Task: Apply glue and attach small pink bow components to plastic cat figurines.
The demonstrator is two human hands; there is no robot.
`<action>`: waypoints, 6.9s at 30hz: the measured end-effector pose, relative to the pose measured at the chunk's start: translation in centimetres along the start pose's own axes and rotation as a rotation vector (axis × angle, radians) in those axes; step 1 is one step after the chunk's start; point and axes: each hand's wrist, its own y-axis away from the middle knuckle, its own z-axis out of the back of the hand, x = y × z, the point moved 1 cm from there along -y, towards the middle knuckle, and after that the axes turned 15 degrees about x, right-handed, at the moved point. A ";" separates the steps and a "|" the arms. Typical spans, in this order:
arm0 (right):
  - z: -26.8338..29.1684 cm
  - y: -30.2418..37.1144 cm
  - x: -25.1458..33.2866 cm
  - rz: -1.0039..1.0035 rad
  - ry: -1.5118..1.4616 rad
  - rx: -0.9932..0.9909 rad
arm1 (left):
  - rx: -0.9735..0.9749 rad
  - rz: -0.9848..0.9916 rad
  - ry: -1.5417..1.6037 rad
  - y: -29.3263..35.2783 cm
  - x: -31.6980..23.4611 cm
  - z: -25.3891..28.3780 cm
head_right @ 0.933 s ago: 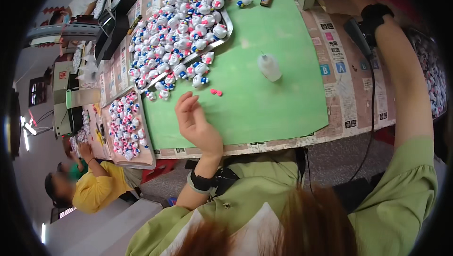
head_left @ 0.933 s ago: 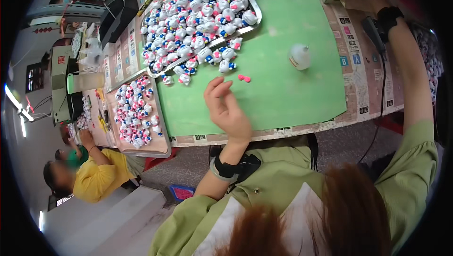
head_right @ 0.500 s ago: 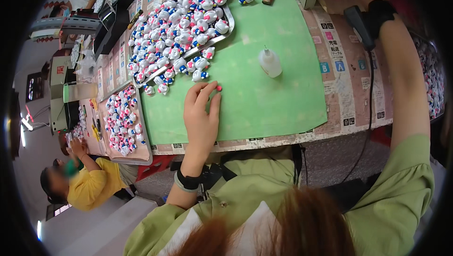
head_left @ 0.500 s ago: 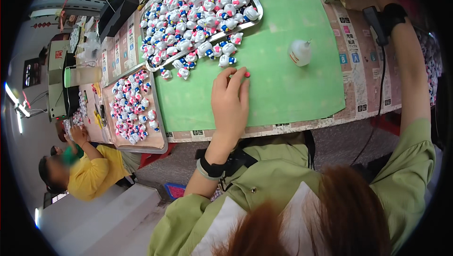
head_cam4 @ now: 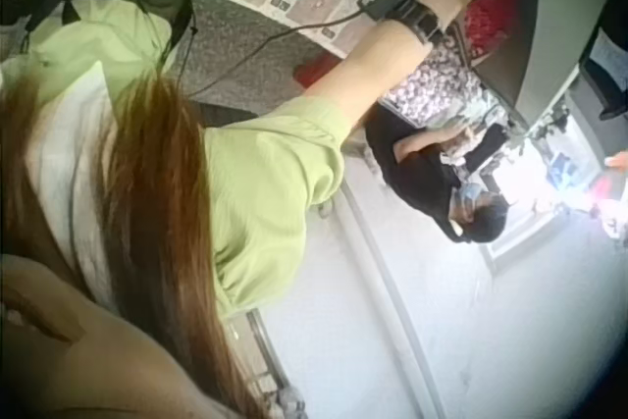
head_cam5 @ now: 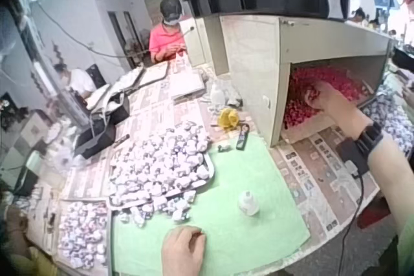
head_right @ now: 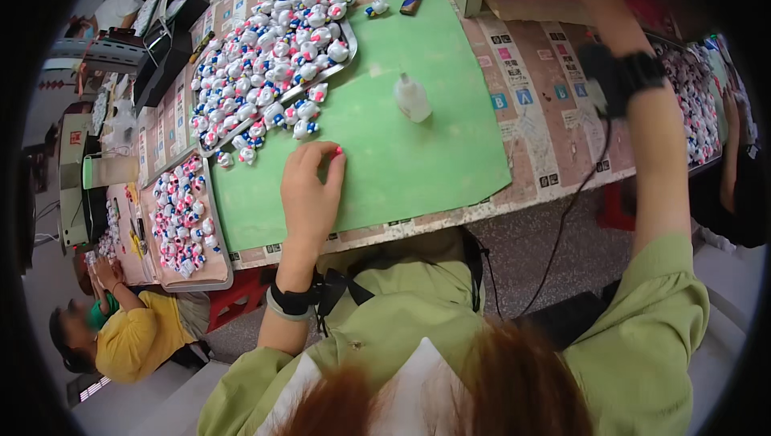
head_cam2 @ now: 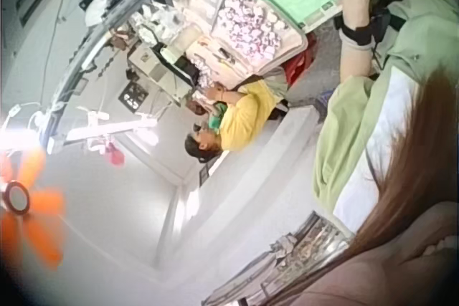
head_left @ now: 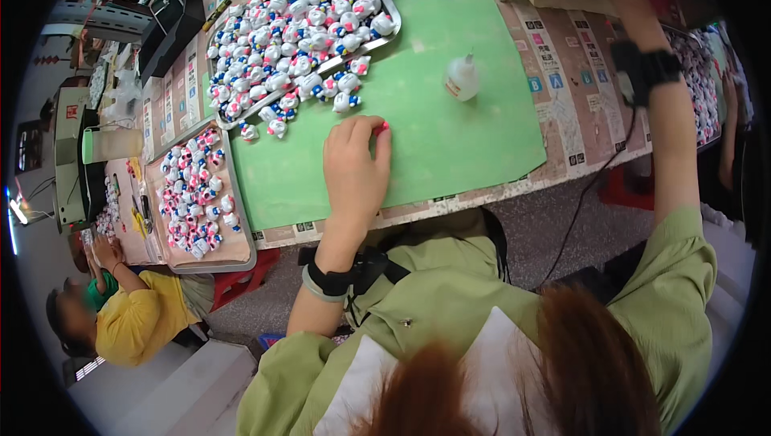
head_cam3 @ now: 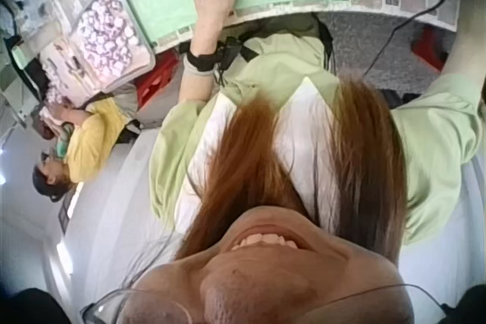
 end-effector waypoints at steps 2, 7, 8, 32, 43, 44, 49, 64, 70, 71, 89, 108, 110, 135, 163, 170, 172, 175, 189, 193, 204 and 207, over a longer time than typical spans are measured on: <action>-0.2 1.1 -0.9 -0.109 -0.195 0.080 | 0.011 0.029 -0.026 0.8 0.4 0.2; -4.7 12.5 -1.7 -0.330 -0.227 0.192 | 0.082 0.030 0.049 0.8 1.1 1.5; -6.3 14.7 -3.1 -0.400 -0.196 0.233 | 0.079 0.095 0.113 0.6 1.1 2.0; -20.6 15.3 -22.4 0.607 1.504 0.769 | -0.067 0.175 1.154 5.1 5.1 3.9; -15.9 18.2 -19.0 0.390 1.104 0.148 | 0.025 0.137 1.630 6.8 3.9 5.0; -16.2 17.4 -19.4 0.300 1.026 0.196 | 0.009 0.145 1.624 7.0 3.5 5.4; -14.5 15.6 -19.3 0.111 0.891 0.202 | -0.008 0.182 1.409 7.2 2.8 6.6; -22.8 24.9 -18.2 0.004 0.493 0.464 | -0.043 0.145 1.669 6.0 1.8 7.0; -23.8 25.2 -18.1 0.282 0.559 0.490 | -0.061 0.159 1.513 6.2 1.7 7.0; -24.2 25.2 -18.2 0.341 0.548 0.484 | -0.060 0.157 1.490 6.2 1.7 6.9; -23.7 25.2 -18.3 0.657 0.862 0.645 | -0.022 0.140 1.491 6.4 1.2 6.8; -23.3 25.0 -18.3 0.666 0.881 0.635 | -0.017 0.133 1.508 6.4 1.1 6.6; -23.4 25.0 -18.3 0.665 0.871 0.645 | -0.027 0.135 1.513 6.4 0.9 6.8; -23.3 24.9 -17.9 0.685 0.861 0.661 | -0.005 0.146 1.558 6.5 1.2 6.9; -22.0 25.1 -17.9 0.433 0.393 0.242 | -0.033 0.154 1.455 6.5 2.3 6.4; -21.9 24.8 -18.5 0.193 0.227 0.294 | -0.161 0.191 1.445 6.3 2.8 6.0; -21.7 25.0 -17.9 0.220 0.180 0.274 | -0.072 0.102 1.525 5.5 2.7 5.9; -22.6 25.2 -18.6 0.319 0.243 0.346 | -0.032 0.119 1.586 5.9 2.7 6.9; -23.9 25.3 -18.1 0.421 0.475 0.439 | 0.024 0.113 1.599 7.3 1.4 7.2; -23.9 24.9 -18.4 0.389 0.482 0.442 | 0.031 0.124 1.598 7.2 1.6 7.1; -23.6 24.3 -19.1 0.391 0.509 0.408 | 0.022 0.155 1.584 7.0 2.0 7.2; -23.5 24.4 -19.0 0.354 0.588 0.438 | 0.021 0.154 1.588 7.0 2.0 7.2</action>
